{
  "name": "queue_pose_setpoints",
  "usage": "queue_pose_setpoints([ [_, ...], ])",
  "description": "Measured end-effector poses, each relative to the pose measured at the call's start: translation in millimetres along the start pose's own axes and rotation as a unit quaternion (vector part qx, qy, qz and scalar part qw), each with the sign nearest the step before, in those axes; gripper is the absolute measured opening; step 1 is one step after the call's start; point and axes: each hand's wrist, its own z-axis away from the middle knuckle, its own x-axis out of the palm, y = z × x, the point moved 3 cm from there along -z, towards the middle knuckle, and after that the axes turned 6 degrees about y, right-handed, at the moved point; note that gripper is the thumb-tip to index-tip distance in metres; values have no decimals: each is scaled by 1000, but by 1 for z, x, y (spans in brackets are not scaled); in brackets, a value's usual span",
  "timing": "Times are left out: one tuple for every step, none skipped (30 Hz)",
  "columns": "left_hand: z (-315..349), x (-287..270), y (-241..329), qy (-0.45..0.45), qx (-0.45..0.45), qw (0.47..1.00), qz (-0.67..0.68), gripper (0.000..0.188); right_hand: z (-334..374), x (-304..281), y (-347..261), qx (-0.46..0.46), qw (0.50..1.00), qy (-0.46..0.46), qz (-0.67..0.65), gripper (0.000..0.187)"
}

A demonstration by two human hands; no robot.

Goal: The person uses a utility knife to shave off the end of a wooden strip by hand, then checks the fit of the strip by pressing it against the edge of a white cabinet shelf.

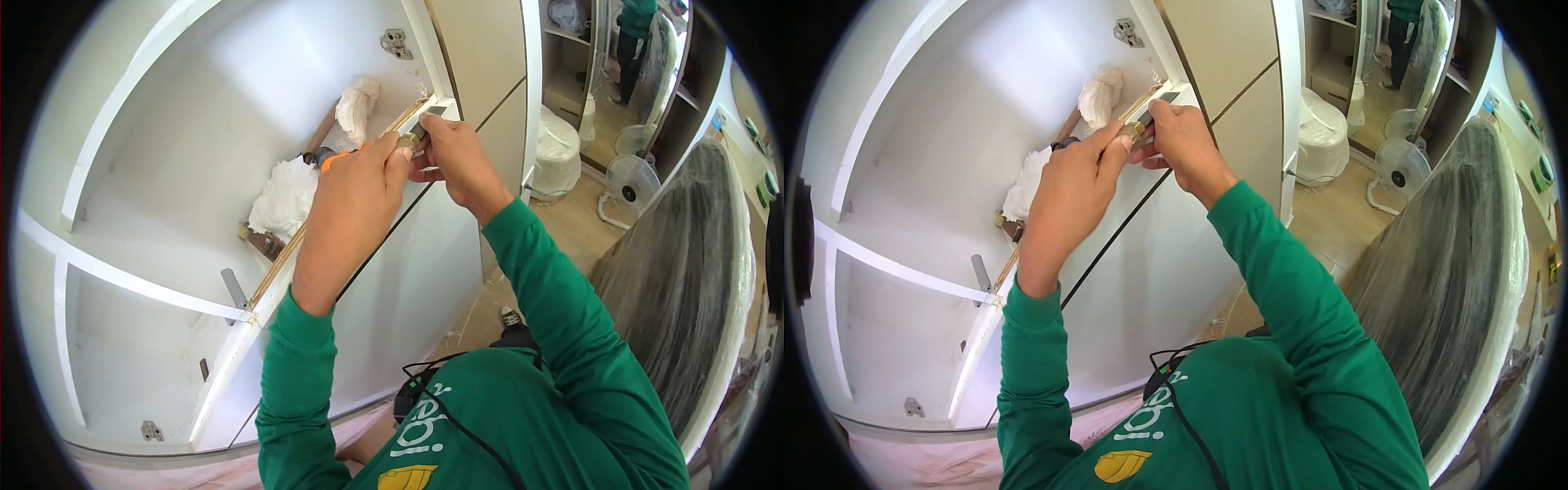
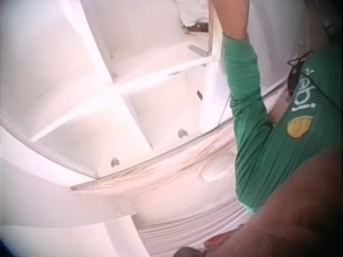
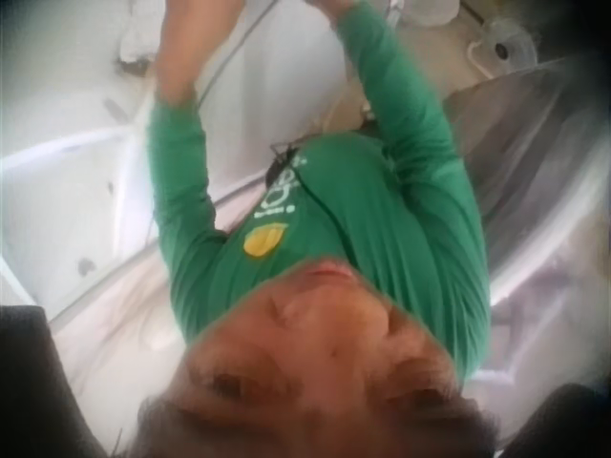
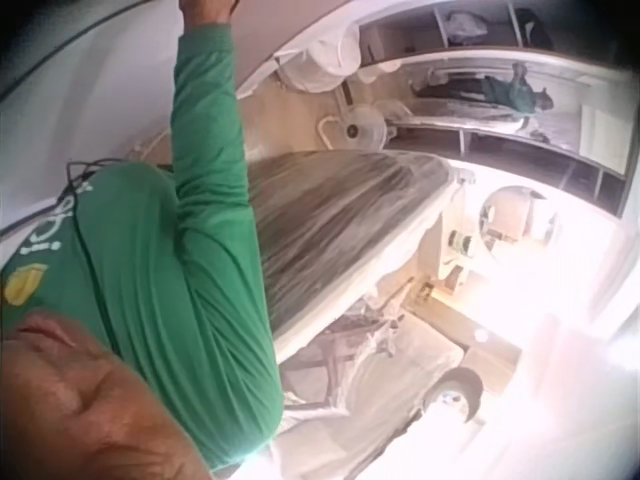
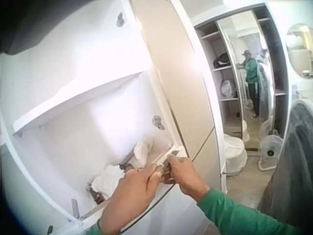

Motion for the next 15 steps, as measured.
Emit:
queue_pose_setpoints([
  [3, -2, 5, 11, 4, 1000, 1, 33, 1, 0, -2, -9, 1000, 2, 2, 39],
  [7, -6, 13, 21, 7, 1000, 1, 31, 4, -1, -4, -14, 1000, 2, 5, 40],
  [12, -9, 18, 30, 6, 1000, 2, 29, 6, 0, -9, -11, 1000, 3, 20, 40],
  [11, -9, 16, 26, 0, 1000, 0, 30, 6, 3, -12, -8, 999, 3, 35, 41],
  [9, -9, 14, 21, -5, 1000, -2, 30, 6, 4, -13, -5, 999, 4, 50, 41],
  [8, -11, 12, 22, -12, 1000, -5, 31, 6, 6, -12, 2, 999, 7, 52, 40],
  [7, -10, 9, 24, -9, 1000, 3, 32, 5, 7, -11, 8, 999, 10, 53, 40],
  [5, -7, 5, 26, -5, 1000, 11, 34, 4, 7, -11, 13, 998, 14, 54, 39],
  [4, -3, 2, 24, -1, 1000, 20, 37, 4, 6, -11, 17, 998, 10, 53, 38],
  [1, -3, 1, 19, 3, 1000, 11, 37, 4, 5, -13, 21, 998, 6, 51, 38],
  [-3, -3, 0, 14, 6, 1000, 3, 36, 2, 4, -14, 24, 999, 3, 49, 37],
  [-6, -4, 1, 9, 10, 1000, -5, 36, -2, 4, -14, 29, 999, 1, 44, 35],
  [-8, -5, 2, 6, 7, 1000, -11, 35, -3, 3, -14, 31, 999, -1, 40, 35],
  [-9, -7, 4, 2, 4, 1000, -18, 34, -4, 2, -14, 33, 999, -3, 37, 35],
  [-10, -7, 5, -3, -1, 1000, -24, 33, -4, 1, -13, 36, 999, -5, 33, 35],
])
